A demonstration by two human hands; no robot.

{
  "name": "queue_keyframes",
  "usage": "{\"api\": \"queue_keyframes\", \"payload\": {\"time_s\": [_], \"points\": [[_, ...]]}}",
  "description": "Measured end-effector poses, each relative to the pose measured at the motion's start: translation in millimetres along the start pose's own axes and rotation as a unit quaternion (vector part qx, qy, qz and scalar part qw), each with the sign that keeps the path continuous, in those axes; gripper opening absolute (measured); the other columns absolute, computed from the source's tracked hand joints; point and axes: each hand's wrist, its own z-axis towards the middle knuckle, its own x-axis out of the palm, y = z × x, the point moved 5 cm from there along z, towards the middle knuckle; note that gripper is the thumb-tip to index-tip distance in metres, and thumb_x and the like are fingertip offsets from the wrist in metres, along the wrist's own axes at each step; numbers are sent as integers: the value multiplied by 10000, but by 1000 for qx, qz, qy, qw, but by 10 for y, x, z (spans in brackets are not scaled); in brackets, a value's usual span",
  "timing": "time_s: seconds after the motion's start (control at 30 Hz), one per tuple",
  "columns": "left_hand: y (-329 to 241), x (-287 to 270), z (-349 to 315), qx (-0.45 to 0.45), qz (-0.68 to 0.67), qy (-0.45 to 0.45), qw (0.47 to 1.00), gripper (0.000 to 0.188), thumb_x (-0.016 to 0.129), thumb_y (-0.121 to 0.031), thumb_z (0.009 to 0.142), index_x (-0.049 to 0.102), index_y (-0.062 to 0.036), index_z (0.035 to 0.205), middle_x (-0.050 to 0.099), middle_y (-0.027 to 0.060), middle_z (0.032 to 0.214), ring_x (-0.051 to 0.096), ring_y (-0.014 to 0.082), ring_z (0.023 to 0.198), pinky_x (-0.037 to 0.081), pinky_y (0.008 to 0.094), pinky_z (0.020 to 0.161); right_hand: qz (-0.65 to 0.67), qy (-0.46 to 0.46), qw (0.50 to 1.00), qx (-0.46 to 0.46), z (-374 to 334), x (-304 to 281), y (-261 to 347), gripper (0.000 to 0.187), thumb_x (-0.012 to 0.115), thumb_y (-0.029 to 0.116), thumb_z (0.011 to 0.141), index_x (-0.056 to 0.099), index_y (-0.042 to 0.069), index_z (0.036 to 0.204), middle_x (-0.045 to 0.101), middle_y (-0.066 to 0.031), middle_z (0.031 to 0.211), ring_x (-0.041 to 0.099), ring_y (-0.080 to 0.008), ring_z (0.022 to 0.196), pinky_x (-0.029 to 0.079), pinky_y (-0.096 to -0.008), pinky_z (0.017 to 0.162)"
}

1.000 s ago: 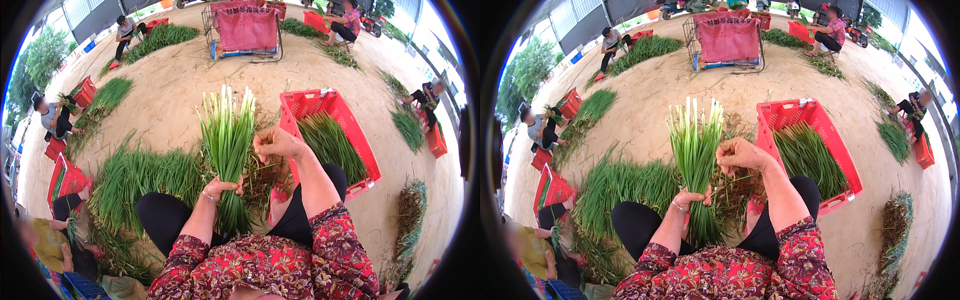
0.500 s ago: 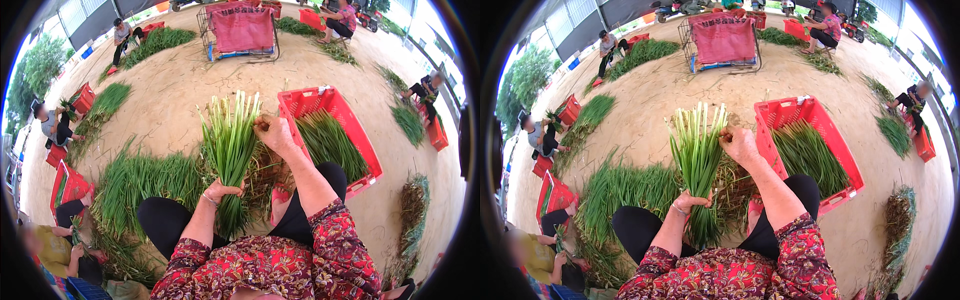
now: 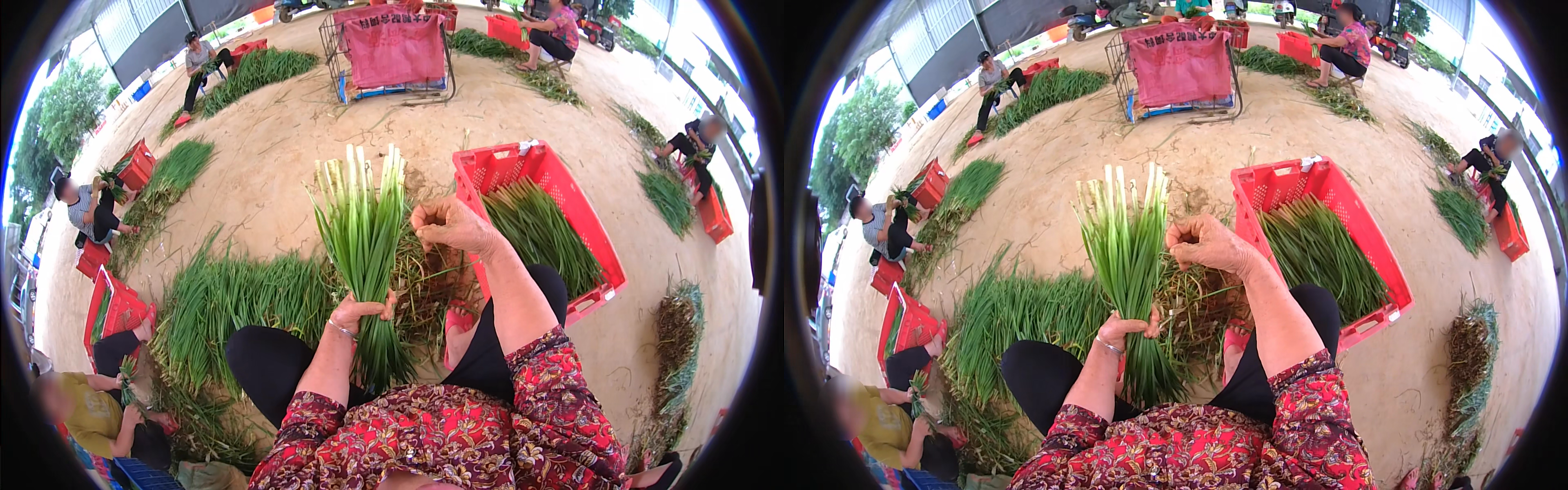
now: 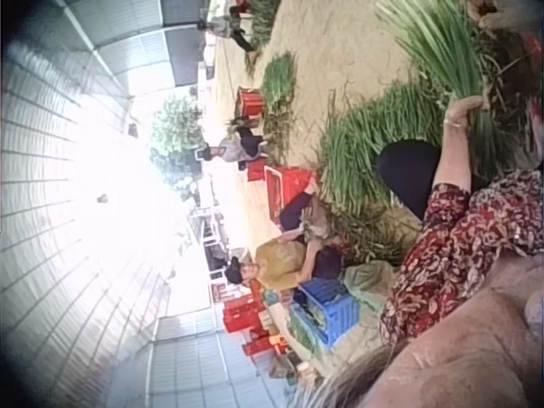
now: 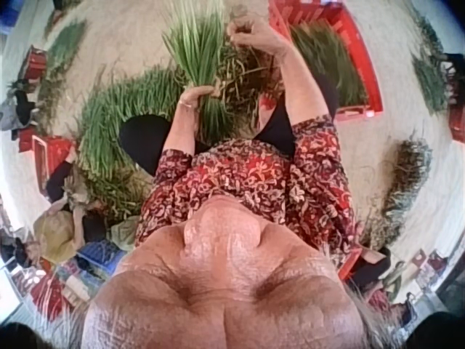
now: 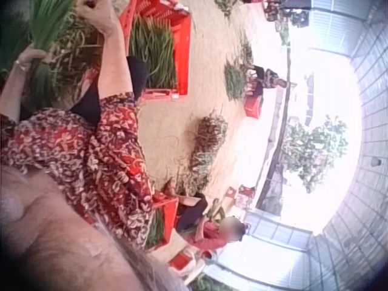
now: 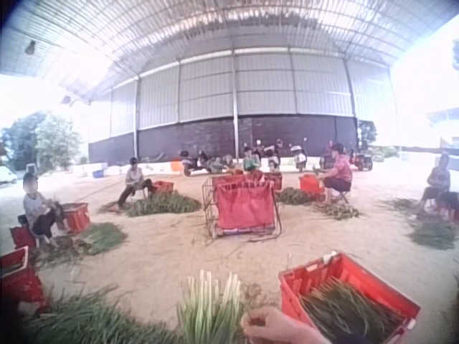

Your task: The person sorts through a bundle of long green stalks by hand, pulling out and discarding individual dry or yellowed pieces onto the ground.

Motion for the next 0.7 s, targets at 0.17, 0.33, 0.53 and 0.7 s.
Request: {"api": "queue_keyframes", "payload": {"time_s": [0.17,0.33,0.53,0.7], "points": [[18,21,36,13,-49,85,995,282,736,-154,683,596,14,861,576,90,653,526,202,580,423,354,657,-10,-195,981,-2,80,-352,-109,98,639,49,848,610,35,941,602,3,809,585,-85,731,482,-238,685],[18,72,8,-14,-20,138,990,260,753,-151,666,597,-1,811,572,83,646,544,201,572,445,363,655,105,-302,948,-9,163,-448,-184,310,765,180,822,603,27,1037,639,-27,890,580,-89,754,462,-245,671],[29,127,-29,-35,-4,111,993,249,754,-156,673,585,-14,786,564,75,644,541,189,564,443,360,654,44,-336,941,11,104,-657,-244,88,744,118,827,693,50,849,662,-30,715,572,-88,594,460,-241,510],[99,4,-28,-22,-8,119,993,249,743,-175,690,559,-29,774,554,67,633,521,182,558,452,357,674,166,-423,887,-77,-71,-1045,-20,96,773,112,799,703,62,840,678,-43,728,567,-81,568,476,-216,526]]}}
